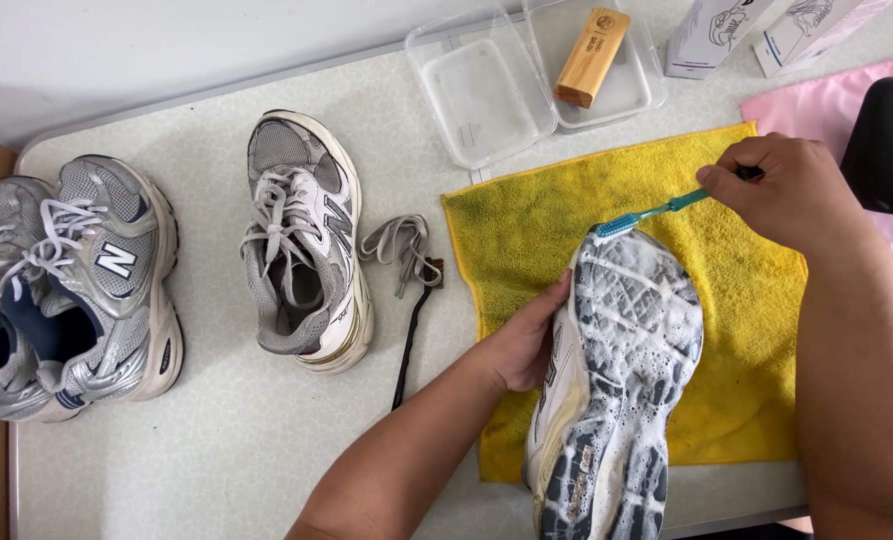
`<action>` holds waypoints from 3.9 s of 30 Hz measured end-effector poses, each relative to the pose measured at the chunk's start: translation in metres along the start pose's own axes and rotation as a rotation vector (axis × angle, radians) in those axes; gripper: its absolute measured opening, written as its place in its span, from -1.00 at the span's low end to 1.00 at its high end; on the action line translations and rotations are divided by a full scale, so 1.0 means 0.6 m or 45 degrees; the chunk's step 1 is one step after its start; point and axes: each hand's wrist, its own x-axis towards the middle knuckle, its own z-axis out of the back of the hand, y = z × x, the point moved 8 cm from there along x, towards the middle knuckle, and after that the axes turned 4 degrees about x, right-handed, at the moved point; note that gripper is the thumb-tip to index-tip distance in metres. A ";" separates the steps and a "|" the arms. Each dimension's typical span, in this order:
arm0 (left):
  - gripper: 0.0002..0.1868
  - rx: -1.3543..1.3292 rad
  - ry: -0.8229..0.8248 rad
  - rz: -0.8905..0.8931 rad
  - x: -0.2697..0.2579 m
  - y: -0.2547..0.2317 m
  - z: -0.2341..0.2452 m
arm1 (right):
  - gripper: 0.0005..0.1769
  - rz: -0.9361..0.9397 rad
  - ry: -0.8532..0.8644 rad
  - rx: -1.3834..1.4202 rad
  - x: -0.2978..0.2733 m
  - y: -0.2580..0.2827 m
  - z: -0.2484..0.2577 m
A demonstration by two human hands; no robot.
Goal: Scrubbing the sole of a sneaker with a toothbrush and cleaning solution to remove dirt.
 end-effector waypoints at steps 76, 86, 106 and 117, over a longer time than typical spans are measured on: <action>-0.20 0.095 0.056 -0.023 -0.021 -0.041 -0.065 | -0.68 0.480 0.108 -0.228 -0.096 0.128 0.039; -0.26 0.059 0.070 -0.047 -0.014 -0.035 -0.055 | -0.71 0.526 -0.012 -0.290 -0.087 0.110 0.042; -0.36 0.074 0.044 -0.040 -0.006 -0.016 -0.024 | -0.75 0.763 -0.282 -0.179 -0.108 0.119 0.054; -0.21 0.167 0.008 -0.012 -0.018 -0.028 -0.044 | -0.63 0.906 -0.226 -0.089 -0.125 0.137 0.042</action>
